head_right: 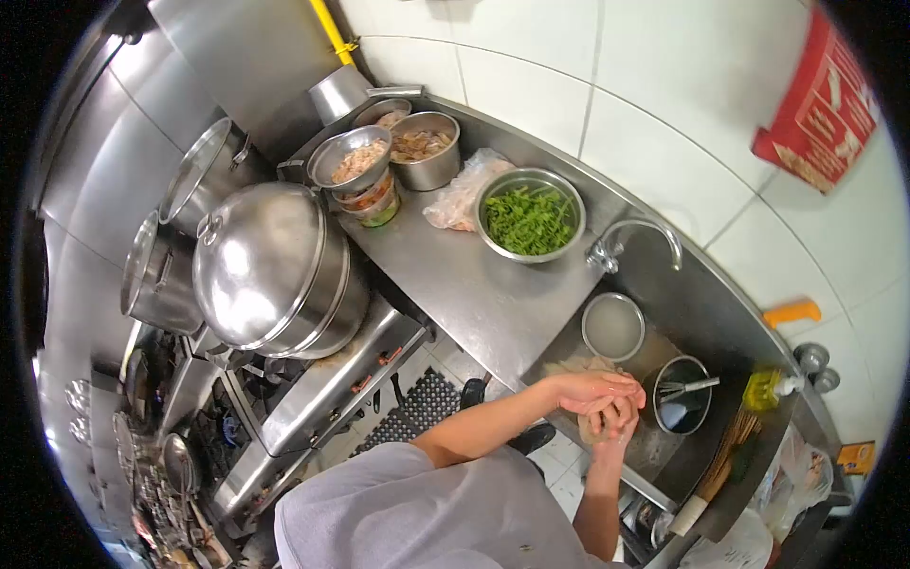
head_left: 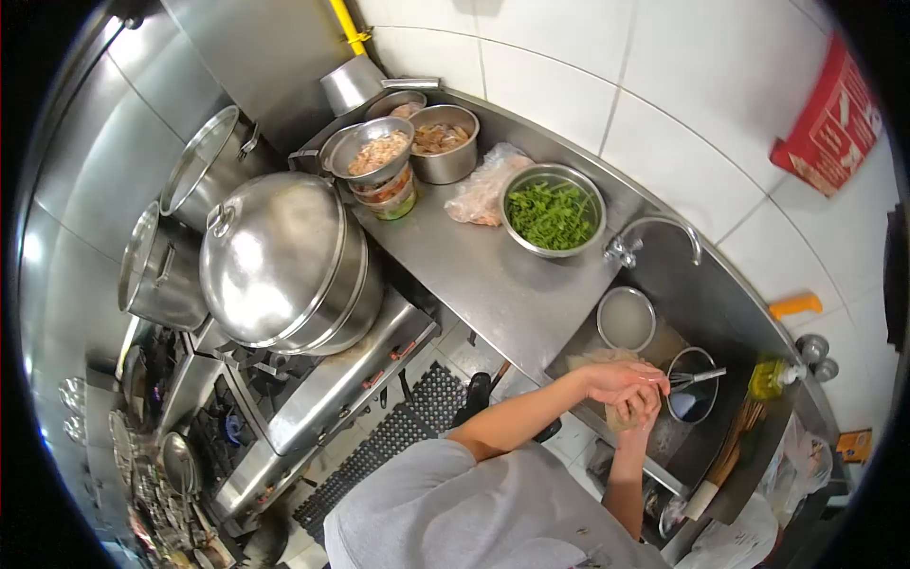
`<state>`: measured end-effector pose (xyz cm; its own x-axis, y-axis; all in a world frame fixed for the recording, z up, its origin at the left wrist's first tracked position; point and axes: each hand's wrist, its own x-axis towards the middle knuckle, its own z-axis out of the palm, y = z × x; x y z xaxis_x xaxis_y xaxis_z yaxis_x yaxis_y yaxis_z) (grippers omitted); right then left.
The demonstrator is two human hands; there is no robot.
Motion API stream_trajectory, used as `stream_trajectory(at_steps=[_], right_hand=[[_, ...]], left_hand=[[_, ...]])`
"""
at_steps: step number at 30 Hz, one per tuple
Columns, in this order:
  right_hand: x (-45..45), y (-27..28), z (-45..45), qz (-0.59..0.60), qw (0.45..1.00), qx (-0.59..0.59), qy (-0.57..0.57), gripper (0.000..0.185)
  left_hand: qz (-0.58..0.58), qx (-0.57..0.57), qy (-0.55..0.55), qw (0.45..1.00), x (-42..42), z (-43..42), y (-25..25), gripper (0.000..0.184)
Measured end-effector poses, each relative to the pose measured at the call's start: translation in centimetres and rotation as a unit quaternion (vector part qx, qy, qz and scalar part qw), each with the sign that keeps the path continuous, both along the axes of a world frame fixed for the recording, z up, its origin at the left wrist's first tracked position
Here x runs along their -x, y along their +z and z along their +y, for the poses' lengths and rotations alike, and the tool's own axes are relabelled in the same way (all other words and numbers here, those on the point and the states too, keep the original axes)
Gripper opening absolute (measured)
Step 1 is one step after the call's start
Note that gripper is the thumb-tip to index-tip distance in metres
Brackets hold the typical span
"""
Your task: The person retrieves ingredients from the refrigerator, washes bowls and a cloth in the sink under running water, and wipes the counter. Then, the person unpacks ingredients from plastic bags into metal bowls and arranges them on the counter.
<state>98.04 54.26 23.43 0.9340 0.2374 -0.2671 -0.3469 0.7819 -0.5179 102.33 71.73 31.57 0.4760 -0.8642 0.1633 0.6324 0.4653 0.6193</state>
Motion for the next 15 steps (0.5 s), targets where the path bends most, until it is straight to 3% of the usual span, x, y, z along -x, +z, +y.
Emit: stream_trajectory(at_steps=[1, 2, 5, 6, 10, 11, 13, 15], right_hand=[[-0.6, 0.1, 1.2, -0.037, 0.999, 0.016, 0.017, 0.028], [-1.5, 1.6, 2.3, -0.035, 0.994, -0.076, 0.068, 0.02], [-0.2, 13.0, 12.6, 0.044, 0.989, 0.131, -0.052, 0.02], [-1.1, 9.2, 11.6, -0.018, 0.996, 0.082, 0.006, 0.025], [-2.6, 10.9, 18.3, -0.137, 0.933, 0.332, -0.032, 0.031], [-3.5, 9.3, 18.9, -0.237, 0.855, 0.46, 0.011, 0.033], [-5.3, 6.8, 20.9, -0.414, 0.618, 0.662, 0.089, 0.036], [-5.0, 5.5, 24.3, -0.47, 0.494, 0.728, 0.069, 0.037]], left_hand=[[0.024, -0.024, -0.023, 0.999, -0.6, 0.8, -0.1, 0.043], [0.054, -0.03, -0.032, 0.998, -1.8, 2.2, -1.4, 0.043], [0.036, -0.124, 0.051, 0.99, -2.8, 8.7, -2.1, 0.045], [0.03, -0.136, 0.11, 0.984, -2.8, 11.1, -2.3, 0.046], [0.082, -0.216, 0.353, 0.906, -1.0, 20.6, -2.6, 0.041], [0.1, -0.227, 0.414, 0.876, -0.6, 22.7, -3.4, 0.039], [0.094, -0.248, 0.553, 0.79, 0.6, 26.6, -2.7, 0.034], [0.067, -0.244, 0.719, 0.648, 1.0, 29.7, -1.9, 0.032]])
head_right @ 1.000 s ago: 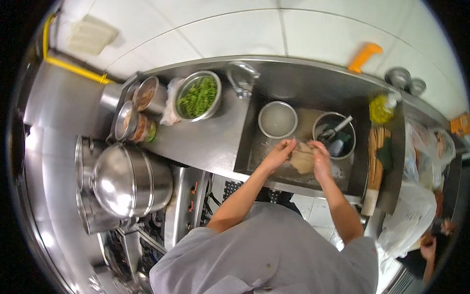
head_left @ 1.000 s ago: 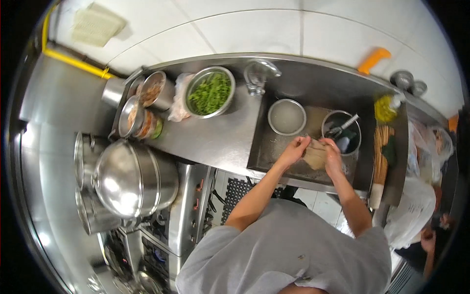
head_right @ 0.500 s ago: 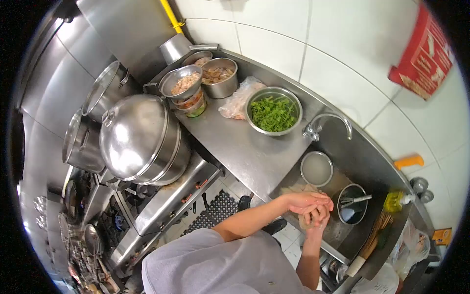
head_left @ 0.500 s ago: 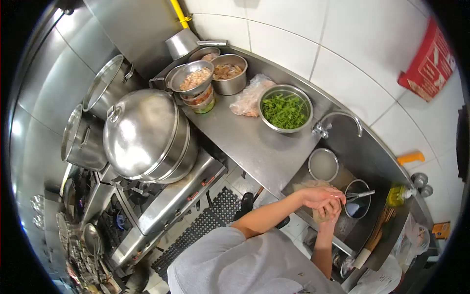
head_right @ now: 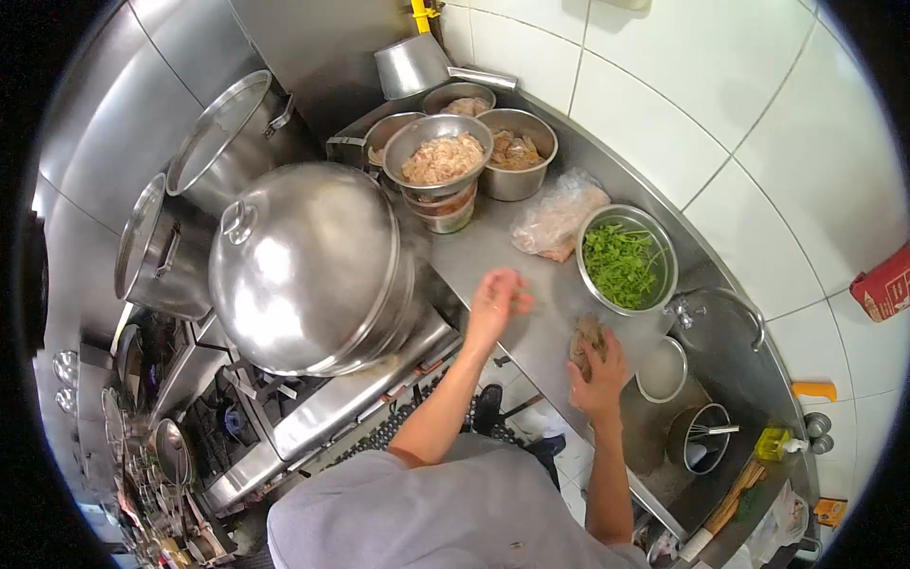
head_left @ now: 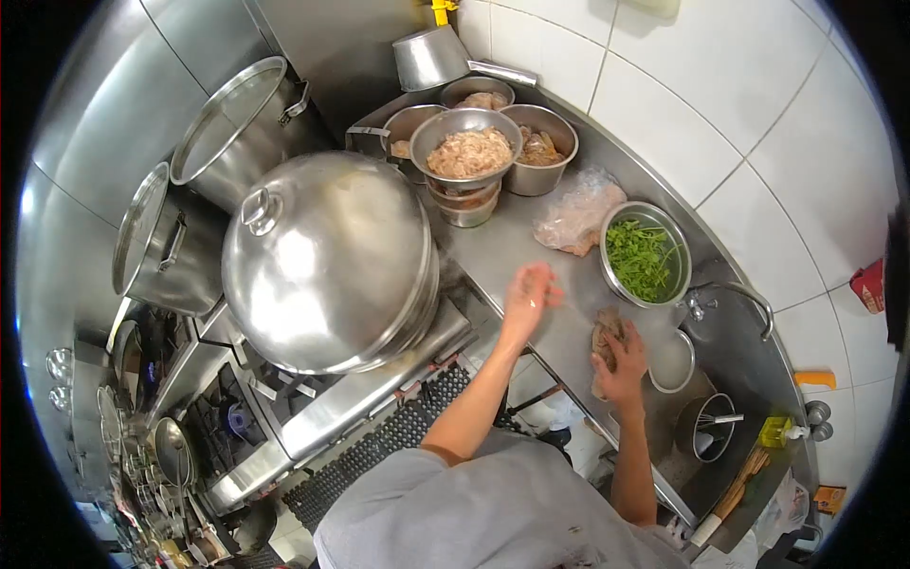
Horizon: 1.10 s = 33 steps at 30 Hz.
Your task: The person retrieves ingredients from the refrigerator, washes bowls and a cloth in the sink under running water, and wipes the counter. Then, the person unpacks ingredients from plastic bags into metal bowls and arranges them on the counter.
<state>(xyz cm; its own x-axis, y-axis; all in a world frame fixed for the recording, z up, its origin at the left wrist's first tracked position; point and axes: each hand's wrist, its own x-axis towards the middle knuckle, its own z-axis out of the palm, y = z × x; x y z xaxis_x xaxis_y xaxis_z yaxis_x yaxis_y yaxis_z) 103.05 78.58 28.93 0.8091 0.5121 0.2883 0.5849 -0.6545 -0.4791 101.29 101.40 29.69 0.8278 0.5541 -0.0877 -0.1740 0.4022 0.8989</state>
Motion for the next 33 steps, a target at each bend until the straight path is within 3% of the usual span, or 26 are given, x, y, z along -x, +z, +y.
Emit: stream_trajectory(at_steps=[2, 4, 6, 9, 12, 17, 21, 22, 27, 31, 33], right_hand=[[0.1, -0.8, 2.2, -0.073, 0.996, 0.058, 0.007, 0.037], [-0.2, -2.2, 3.4, -0.113, 0.992, 0.061, 0.014, 0.035], [-0.5, -2.7, 3.5, -0.103, 0.994, 0.041, 0.012, 0.034], [-0.5, -2.4, 3.0, -0.091, 0.996, 0.01, 0.01, 0.033], [0.1, -2.5, 2.7, -0.102, 0.995, -0.011, 0.006, 0.031], [-0.2, -2.0, 2.2, -0.108, 0.993, -0.05, 0.002, 0.027], [0.4, -2.2, 0.7, -0.068, 0.994, -0.08, 0.017, 0.027], [0.4, -2.1, 0.2, -0.054, 0.994, -0.091, 0.022, 0.027], [1.3, -2.4, -3.4, 0.048, 0.991, -0.127, -0.006, 0.029], [1.0, -1.9, -4.6, 0.2, 0.94, -0.273, -0.042, 0.035], [1.2, -1.8, -4.6, 0.176, 0.952, -0.245, -0.045, 0.04]], left_hand=[[0.032, -0.061, 0.124, 0.99, 0.1, 3.2, 4.8, 0.034], [-0.068, 0.016, 0.211, 0.975, -2.5, 6.5, 6.2, 0.038], [-0.056, 0.071, 0.28, 0.956, -4.8, 9.5, 7.8, 0.037], [0.052, -0.035, 0.353, 0.934, -7.2, 13.0, 7.2, 0.032], [-0.012, 0.043, 0.364, 0.93, -7.2, 13.4, 7.2, 0.03], [-0.059, -0.022, 0.298, 0.952, -2.9, 9.0, 9.4, 0.024], [-0.021, -0.027, 0.158, 0.987, 2.9, 5.2, 7.9, 0.015], [0.008, -0.006, 0.136, 0.991, 4.2, 3.4, 8.2, 0.015], [0.16, 0.017, 0.041, 0.986, 8.1, -1.7, -0.1, 0.015], [0.242, 0.02, -0.049, 0.969, 8.7, -2.7, -0.4, 0.018], [0.264, -0.3, 0.039, 0.916, 7.8, -0.9, 0.6, 0.021]])
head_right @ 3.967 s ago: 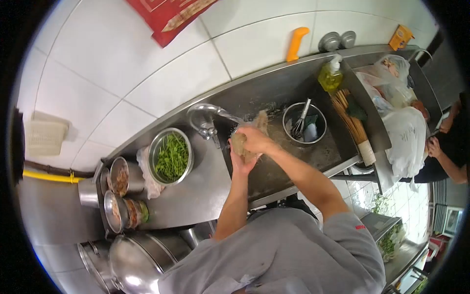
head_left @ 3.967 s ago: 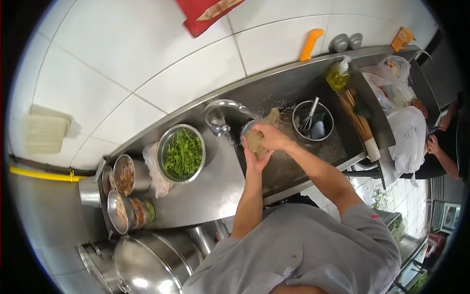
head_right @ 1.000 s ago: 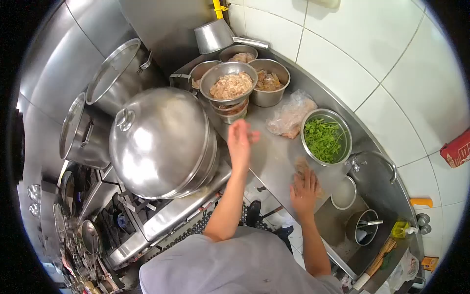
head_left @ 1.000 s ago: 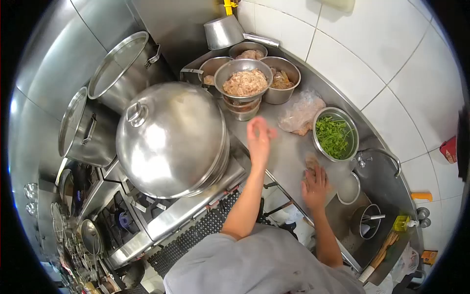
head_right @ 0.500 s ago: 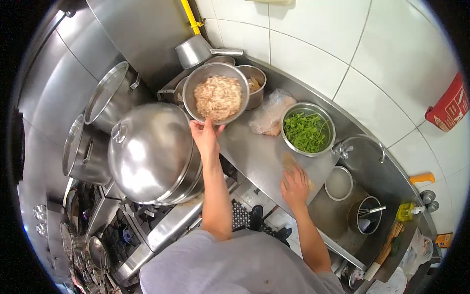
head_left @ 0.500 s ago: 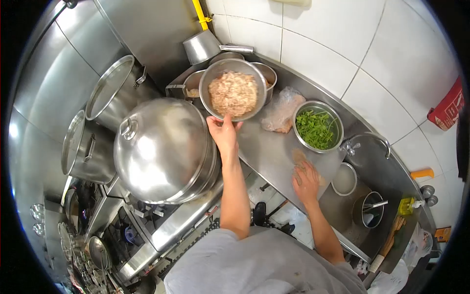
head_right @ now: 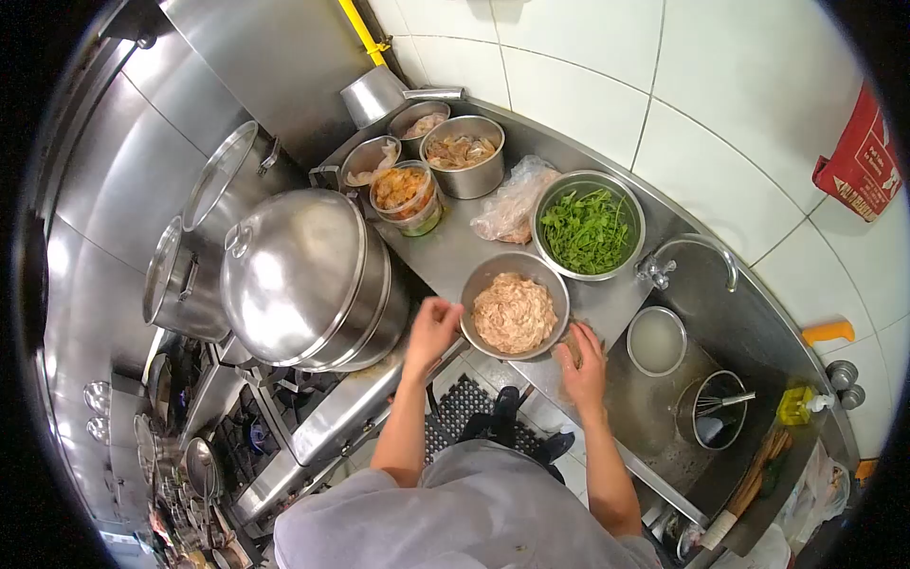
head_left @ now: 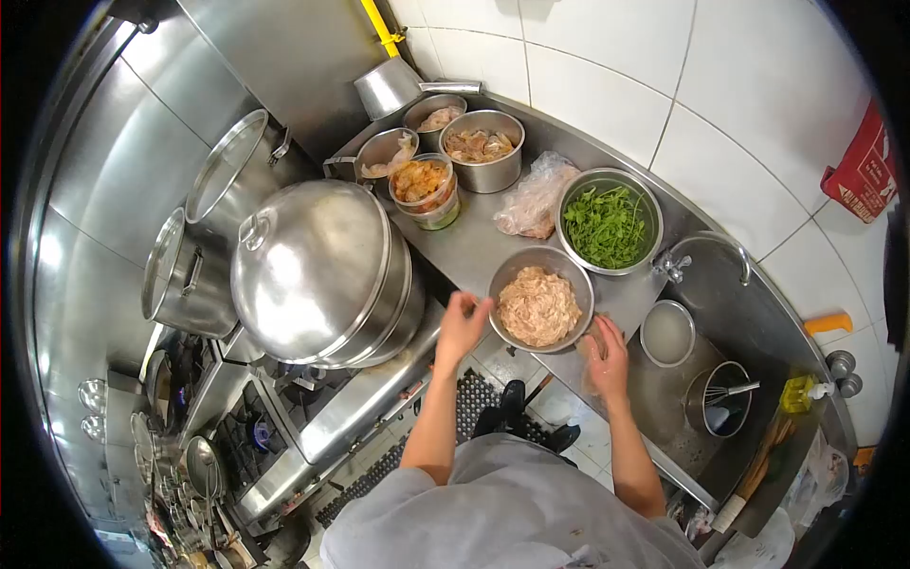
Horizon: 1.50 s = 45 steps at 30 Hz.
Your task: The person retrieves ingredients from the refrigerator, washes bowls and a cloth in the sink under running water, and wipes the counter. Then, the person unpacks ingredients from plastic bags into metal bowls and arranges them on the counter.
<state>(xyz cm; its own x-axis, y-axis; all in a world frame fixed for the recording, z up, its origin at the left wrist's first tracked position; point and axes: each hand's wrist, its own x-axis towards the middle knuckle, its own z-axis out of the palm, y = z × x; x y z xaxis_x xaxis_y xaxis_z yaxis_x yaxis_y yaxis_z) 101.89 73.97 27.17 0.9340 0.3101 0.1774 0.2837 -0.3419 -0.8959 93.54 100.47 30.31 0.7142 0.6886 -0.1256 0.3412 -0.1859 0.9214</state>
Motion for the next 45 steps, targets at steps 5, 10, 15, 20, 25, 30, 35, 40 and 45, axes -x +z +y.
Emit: stream_trajectory(at_steps=[5, 10, 15, 20, 25, 30, 35, 40, 45], right_hand=[[0.7, 1.3, 1.1, -0.091, 0.995, 0.036, -0.031, 0.051], [0.4, 0.8, 1.9, -0.08, 0.995, 0.047, -0.029, 0.062], [1.1, 0.4, 2.1, -0.012, 0.997, 0.02, -0.072, 0.065], [0.6, 0.0, 1.4, -0.02, 0.991, -0.011, -0.13, 0.058], [-0.6, 4.3, 0.7, -0.078, 0.966, -0.095, -0.226, 0.044], [-0.4, 13.4, -0.5, -0.167, 0.954, -0.143, -0.206, 0.044], [2.2, 21.6, -3.1, -0.402, 0.908, 0.065, -0.101, 0.045], [3.9, 21.3, -6.3, -0.268, 0.933, 0.013, -0.241, 0.067], [11.3, 12.9, -14.3, -0.167, 0.872, -0.075, -0.454, 0.062]], left_hand=[[-0.099, 0.15, -0.003, 0.984, -11.6, 7.2, 3.3, 0.041], [-0.228, 0.416, 0.131, 0.871, -27.0, 12.6, 1.4, 0.047], [-0.289, 0.369, 0.215, 0.857, -28.6, 12.5, -0.6, 0.044], [-0.329, 0.317, 0.131, 0.88, -24.2, 10.0, 1.1, 0.038], [-0.323, 0.264, 0.055, 0.907, -19.5, 7.6, 7.3, 0.033], [-0.325, 0.214, -0.063, 0.919, -14.6, 3.3, 13.5, 0.019], [-0.284, 0.198, -0.205, 0.915, -9.1, -5.3, 17.2, 0.018], [-0.191, 0.184, -0.394, 0.88, -2.8, -16.5, 14.7, 0.021], [-0.076, 0.256, -0.53, 0.805, 4.3, -27.2, 8.5, 0.025]])
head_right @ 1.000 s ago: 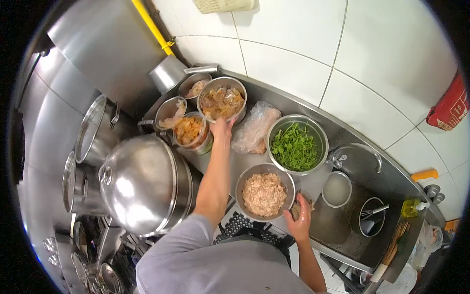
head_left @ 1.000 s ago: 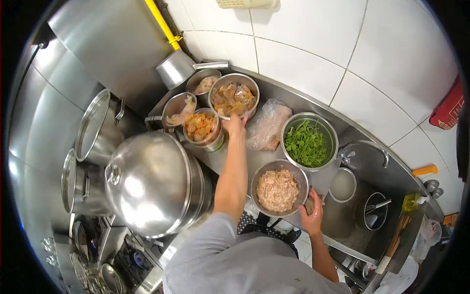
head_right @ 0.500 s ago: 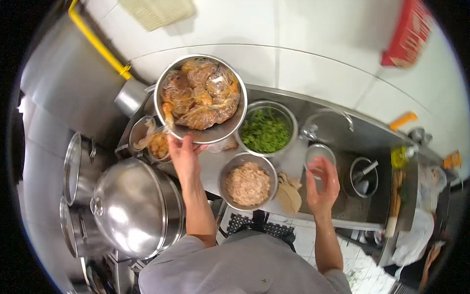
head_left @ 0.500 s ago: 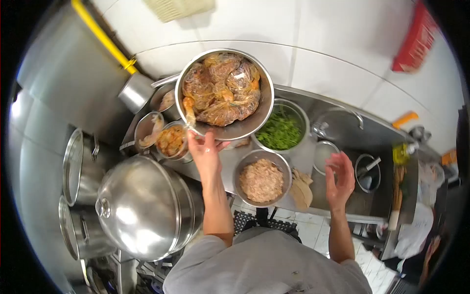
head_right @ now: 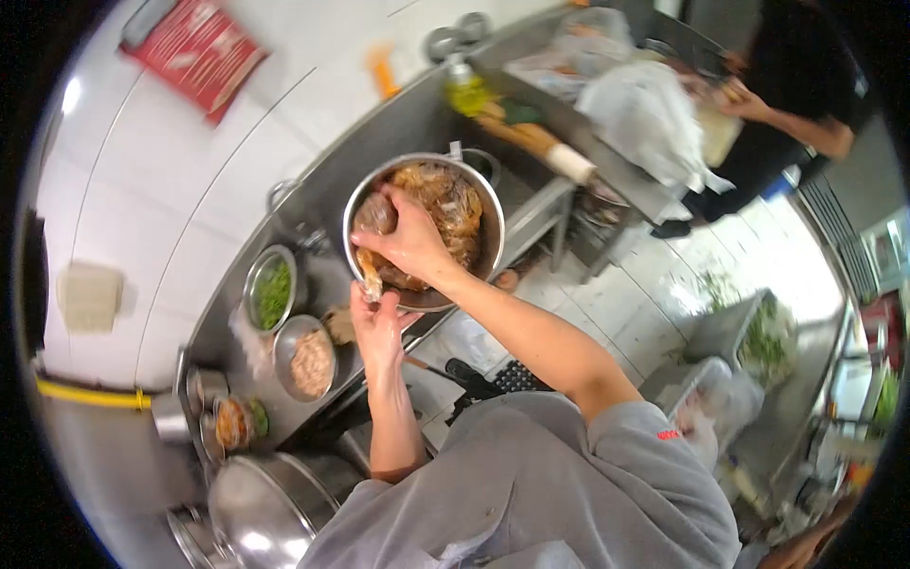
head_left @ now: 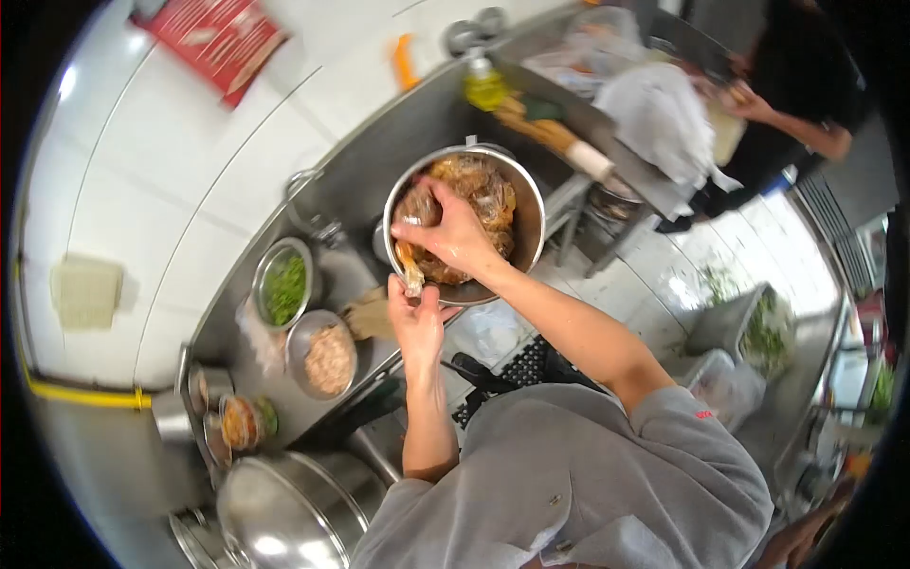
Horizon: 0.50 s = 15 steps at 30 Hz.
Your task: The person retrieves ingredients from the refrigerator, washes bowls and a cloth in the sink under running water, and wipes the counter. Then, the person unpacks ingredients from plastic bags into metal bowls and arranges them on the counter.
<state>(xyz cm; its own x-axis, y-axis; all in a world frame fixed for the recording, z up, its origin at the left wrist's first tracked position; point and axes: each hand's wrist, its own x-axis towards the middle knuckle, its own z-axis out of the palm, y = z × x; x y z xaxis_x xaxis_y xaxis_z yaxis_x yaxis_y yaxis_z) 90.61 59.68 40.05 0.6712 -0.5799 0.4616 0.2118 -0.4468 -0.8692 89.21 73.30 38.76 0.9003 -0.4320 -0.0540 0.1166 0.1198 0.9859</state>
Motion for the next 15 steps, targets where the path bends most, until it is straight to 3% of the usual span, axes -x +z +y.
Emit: stream_trajectory(at_steps=[2, 4, 6, 9, 10, 12, 15], right_hand=[[6.0, -2.0, -3.9, 0.028, 0.991, 0.124, -0.028, 0.053], [13.2, -3.3, -8.4, 0.133, 0.987, 0.095, 0.011, 0.044], [19.6, -4.0, -11.9, 0.301, 0.953, 0.022, -0.014, 0.053], [24.2, -6.7, -13.2, 0.286, 0.91, 0.283, -0.106, 0.065], [25.4, -5.8, -12.9, 0.33, 0.903, 0.268, -0.064, 0.08], [27.2, -4.6, -13.2, 0.433, 0.845, 0.315, -0.016, 0.087], [28.6, -7.4, -12.8, 0.521, 0.776, 0.343, -0.089, 0.082]], left_hand=[[0.049, -0.01, -0.057, 0.997, 2.5, -3.0, -0.9, 0.018], [0.08, -0.024, -0.11, 0.99, 4.7, -5.6, -2.0, 0.016], [0.073, -0.048, -0.161, 0.983, 6.9, -7.8, -3.6, 0.018], [0.059, -0.09, -0.242, 0.964, 9.6, -10.8, -5.4, 0.019], [0.051, -0.113, -0.259, 0.958, 10.7, -11.7, -5.8, 0.018], [0.024, -0.141, -0.303, 0.942, 12.9, -13.7, -6.4, 0.017], [0.007, -0.147, -0.358, 0.922, 15.3, -16.0, -8.0, 0.018]])
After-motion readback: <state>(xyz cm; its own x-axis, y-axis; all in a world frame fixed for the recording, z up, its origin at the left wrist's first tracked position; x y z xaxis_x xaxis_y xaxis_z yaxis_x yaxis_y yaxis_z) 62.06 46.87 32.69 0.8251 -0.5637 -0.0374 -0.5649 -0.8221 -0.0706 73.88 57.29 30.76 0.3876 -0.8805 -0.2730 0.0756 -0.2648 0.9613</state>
